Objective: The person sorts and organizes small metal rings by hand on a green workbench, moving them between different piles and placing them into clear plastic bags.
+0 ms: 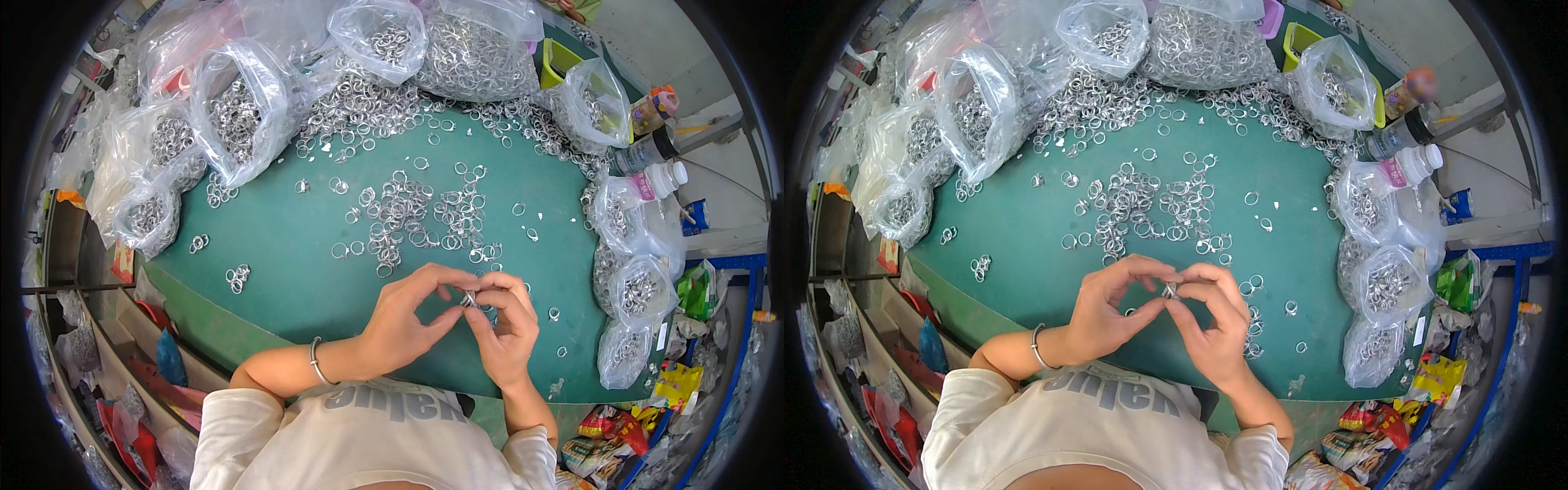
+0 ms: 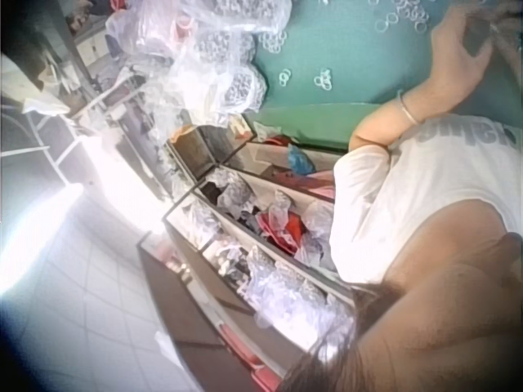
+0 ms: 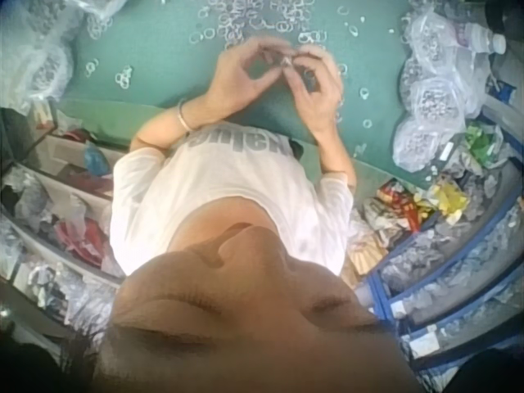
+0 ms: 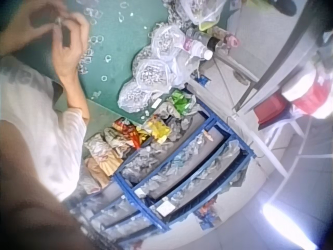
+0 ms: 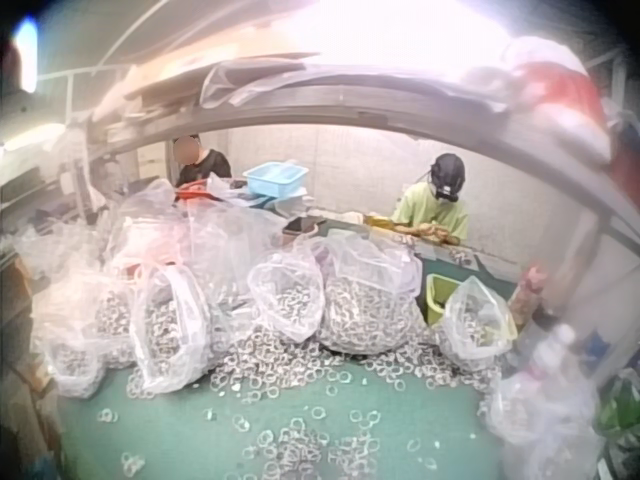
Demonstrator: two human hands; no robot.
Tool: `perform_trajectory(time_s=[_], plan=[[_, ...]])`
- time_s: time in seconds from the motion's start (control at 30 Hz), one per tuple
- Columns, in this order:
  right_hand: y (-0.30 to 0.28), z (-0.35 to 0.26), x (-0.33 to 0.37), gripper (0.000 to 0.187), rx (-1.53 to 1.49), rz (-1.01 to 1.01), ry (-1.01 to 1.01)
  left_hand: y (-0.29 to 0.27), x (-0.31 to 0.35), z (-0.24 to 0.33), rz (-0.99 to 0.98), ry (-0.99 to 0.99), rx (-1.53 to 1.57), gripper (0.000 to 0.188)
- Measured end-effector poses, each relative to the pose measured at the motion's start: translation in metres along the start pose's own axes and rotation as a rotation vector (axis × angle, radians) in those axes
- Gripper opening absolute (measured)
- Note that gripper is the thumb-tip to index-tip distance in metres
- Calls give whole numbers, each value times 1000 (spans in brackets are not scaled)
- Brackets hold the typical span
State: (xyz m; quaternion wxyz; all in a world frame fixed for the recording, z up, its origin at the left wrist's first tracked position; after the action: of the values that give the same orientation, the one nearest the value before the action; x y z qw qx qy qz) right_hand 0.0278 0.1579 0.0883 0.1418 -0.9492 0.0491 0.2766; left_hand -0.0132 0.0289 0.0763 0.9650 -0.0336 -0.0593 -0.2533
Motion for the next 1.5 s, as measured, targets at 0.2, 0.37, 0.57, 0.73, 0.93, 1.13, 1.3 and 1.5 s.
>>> perform_trajectory(time_s=[0.2, 0.37, 0.57, 0.73, 0.93, 1.13, 1.3, 1.5], plan=[[-1, 2, 4, 20, -140, 92, 81, 7, -3, -20, -119, -202, 520, 34], [-1, 5, 8, 18, -114, 76, 138, 11, -1, -33, -229, -458, 541, 30], [2, -3, 8, 14, 18, 102, 33, 7, -1, -22, -125, -323, 459, 24], [3, -10, 7, 13, 53, 96, -15, 3, 4, -10, -50, -157, 223, 24], [0, -13, 5, 16, 140, 95, -89, 3, 2, -18, -106, -268, 390, 25], [4, 2, 5, 16, -48, 8, 7, 3, 4, -24, -111, -298, 466, 24], [3, 7, 11, 10, -218, 149, 88, 3, 4, -15, -32, -146, 353, 20], [5, 8, 12, 8, -234, 166, 113, -1, 6, -16, 41, -147, 347, 14]])
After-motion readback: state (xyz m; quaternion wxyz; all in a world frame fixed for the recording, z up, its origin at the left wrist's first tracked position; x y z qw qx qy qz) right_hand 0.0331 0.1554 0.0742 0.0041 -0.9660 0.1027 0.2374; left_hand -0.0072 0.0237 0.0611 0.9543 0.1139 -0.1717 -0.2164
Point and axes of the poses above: each hand's wrist, its own x-axis away from the middle knuckle, its own y-axis out of the palm, z = x × y, the point moved 8 cm from there along -x, towards the middle knuckle, and after that the axes turned 15 degrees about -y, right-handed, at the moved point
